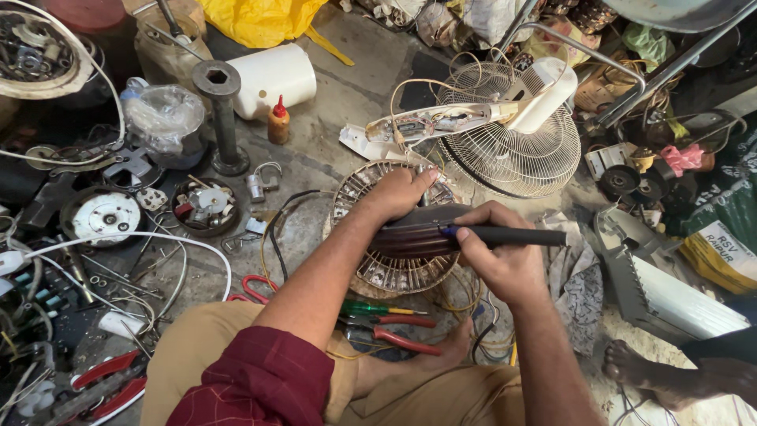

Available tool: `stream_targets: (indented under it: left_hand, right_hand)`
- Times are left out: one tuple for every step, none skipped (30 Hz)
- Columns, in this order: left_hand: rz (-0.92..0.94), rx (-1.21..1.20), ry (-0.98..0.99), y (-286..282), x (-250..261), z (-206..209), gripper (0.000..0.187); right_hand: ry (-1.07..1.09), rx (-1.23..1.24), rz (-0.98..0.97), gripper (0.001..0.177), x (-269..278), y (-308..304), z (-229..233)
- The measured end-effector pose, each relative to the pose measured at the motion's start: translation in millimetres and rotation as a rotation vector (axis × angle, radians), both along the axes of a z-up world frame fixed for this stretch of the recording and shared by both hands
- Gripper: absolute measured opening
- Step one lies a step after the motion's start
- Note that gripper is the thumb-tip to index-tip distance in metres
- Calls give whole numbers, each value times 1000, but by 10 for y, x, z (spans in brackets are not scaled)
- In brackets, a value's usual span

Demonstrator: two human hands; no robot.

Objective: The person repairs a ceiling fan motor by hand and using a screwdriver, manipulating wires and the motor assembly while seated on the floor.

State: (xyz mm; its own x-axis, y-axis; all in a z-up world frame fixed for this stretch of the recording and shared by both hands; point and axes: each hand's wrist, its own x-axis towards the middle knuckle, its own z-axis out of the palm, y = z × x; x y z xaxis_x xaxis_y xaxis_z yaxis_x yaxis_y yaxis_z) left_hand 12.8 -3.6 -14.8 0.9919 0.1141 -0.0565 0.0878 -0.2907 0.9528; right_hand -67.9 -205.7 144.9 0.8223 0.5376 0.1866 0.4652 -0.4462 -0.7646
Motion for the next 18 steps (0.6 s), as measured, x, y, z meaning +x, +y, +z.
stream_targets:
  left_hand:
    - [-2,19,24,5,3,0,78]
    - [-1,18,25,2,1,-4,78]
    - [2,16,0,1,-1,-11,77]
    - [5,13,-25,1,-1,-16,76]
    - [6,13,-25,0,1,-18,76]
    - [5,11,-6,-2,3,-17,77]
    - [3,9,12,-5,6,-15,78]
    - [3,8,12,-6,8,-13,78]
    - [3,0,7,-5,7,-11,78]
    - [4,-7,3,-4,6,-7,77]
    - [4,-7,3,2,4,-4,77]
    - [-3,-23,19,8,4,-1,77]
    - [-11,-39,36,8,4,0,77]
    - [-12,-39,37,11,4,-1,77]
    - [-9,-20,31,12,7,-3,78]
    - [-7,-1,26,13,9,-8,79]
    - [-7,-2,26,13,10,-16,79]
    - [-12,-8,18,12,10,-25,79]
  right_hand:
    - [0,0,1,14,8,-13,-4]
    - [-22,16,43,13,14,-34,-5]
    - [-45,33,87,11,18,-43,-14]
    - [-45,33,89,11,15,-41,-30]
    - [-2,89,105,11,6,-35,-40]
    - [41,144,121,12,-2,-24,-36]
    - [41,143,121,12,-7,-11,-20]
    - [15,79,64,12,-16,10,1]
    - [-10,13,7,12,-34,33,21]
    - [-10,13,8,12,-60,58,32]
    - [-63,6,-13,14,-84,85,33]
    - [-117,-1,-34,16,-93,103,34]
    - [-116,-1,-34,16,-87,105,37]
    - [-120,-15,-22,15,-70,98,34]
    - [-125,-28,-11,15,-49,81,27]
    - [-124,-28,-12,15,-37,51,19]
    - [-60,26,33,14,-33,15,11]
    - [5,80,78,14,-28,-10,4]
